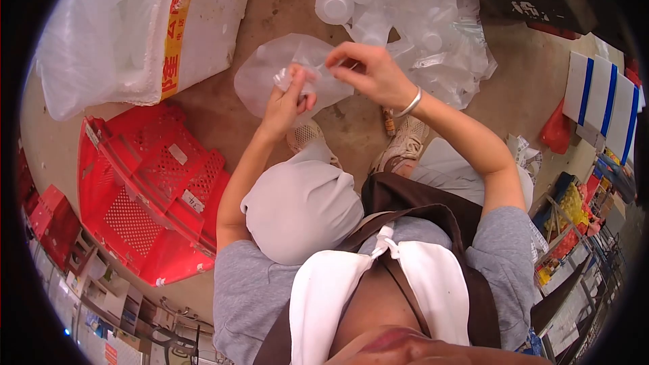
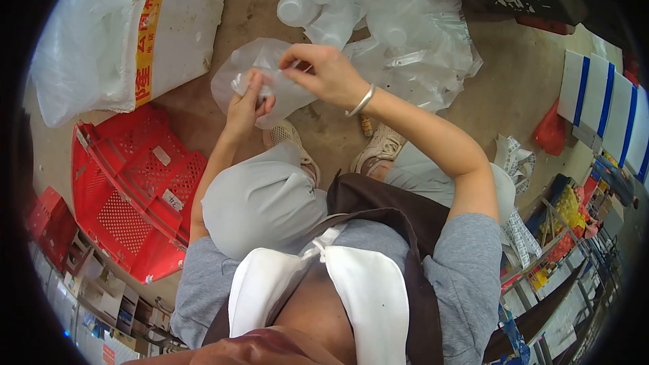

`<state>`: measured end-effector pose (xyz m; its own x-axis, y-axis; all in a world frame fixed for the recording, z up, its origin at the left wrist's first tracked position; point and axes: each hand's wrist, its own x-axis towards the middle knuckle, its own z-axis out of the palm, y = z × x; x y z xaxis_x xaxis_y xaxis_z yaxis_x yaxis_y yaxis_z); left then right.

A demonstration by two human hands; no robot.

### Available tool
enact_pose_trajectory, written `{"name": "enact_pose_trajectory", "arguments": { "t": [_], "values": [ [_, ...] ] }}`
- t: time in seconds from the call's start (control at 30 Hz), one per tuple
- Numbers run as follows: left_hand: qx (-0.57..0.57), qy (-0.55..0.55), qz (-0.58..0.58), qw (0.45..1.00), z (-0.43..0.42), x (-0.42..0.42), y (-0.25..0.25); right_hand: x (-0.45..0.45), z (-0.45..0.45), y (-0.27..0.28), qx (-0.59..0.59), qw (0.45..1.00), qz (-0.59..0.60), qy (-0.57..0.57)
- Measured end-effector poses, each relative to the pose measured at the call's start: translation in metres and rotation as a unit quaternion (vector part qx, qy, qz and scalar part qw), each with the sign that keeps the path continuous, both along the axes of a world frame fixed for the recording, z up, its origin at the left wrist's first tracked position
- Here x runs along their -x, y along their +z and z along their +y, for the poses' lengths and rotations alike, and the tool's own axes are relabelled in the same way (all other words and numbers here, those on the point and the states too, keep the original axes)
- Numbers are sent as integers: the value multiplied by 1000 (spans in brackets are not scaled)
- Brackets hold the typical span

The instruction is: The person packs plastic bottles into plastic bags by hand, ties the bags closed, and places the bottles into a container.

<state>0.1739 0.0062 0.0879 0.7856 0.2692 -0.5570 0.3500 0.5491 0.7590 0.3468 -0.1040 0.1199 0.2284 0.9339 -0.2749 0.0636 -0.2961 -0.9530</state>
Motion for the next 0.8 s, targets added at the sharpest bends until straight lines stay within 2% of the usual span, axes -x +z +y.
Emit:
{"name": "enact_pose_trajectory", "arguments": {
  "t": [0.1, 0.17, 0.27, 0.3, 0.37, 0.4, 0.43, 0.47, 0.5, 0.6, 0.63, 0.67, 0.73, 0.77, 0.8],
  "values": [
    [-60, -75, -30, 995, -3, -6, 12, 12, 6, 0, -23, 999, -19, 17],
    [-40, -43, -41, 997, -4, -3, 7, 11, 10, -8, -19, 998, -27, 54],
    [32, 51, -14, 998, 4, 4, -4, 23, 11, -11, -110, 984, -141, 12],
    [63, 90, 1, 994, 10, 6, -5, 26, 9, -9, -124, 984, -120, 41],
    [-24, -55, -16, 998, 27, 12, 1, 26, 5, -5, -151, 980, -82, 99],
    [-67, -127, -26, 989, 33, 11, 6, 25, 5, -3, -134, 985, -62, 88],
    [-295, -147, -61, 942, 35, 9, 10, 23, 6, 0, -117, 989, -43, 78],
    [-506, -159, -93, 843, 38, 6, 13, 22, 6, 1, -100, 993, -23, 66],
    [-688, -162, -119, 698, 37, 5, 15, 23, 10, -6, -81, 996, -22, 7],
    [-774, -87, -221, 587, 36, 0, 10, 33, 27, -37, -67, 989, 120, -50],
    [-787, -56, -230, 570, 37, -3, 10, 32, 27, -37, -25, 994, 102, -8],
    [-797, -26, -238, 554, 38, -6, 11, 33, 28, -39, -37, 992, 113, -35],
    [-787, -22, -219, 577, 35, -2, 12, 41, 28, -38, -52, 985, 141, -88],
    [-766, -47, -194, 611, 35, 4, 12, 45, 25, -34, 6, 956, 249, -155],
    [-745, -70, -170, 641, 38, 8, 11, 46, 24, -39, 13, 915, 331, -229]
  ]
}}
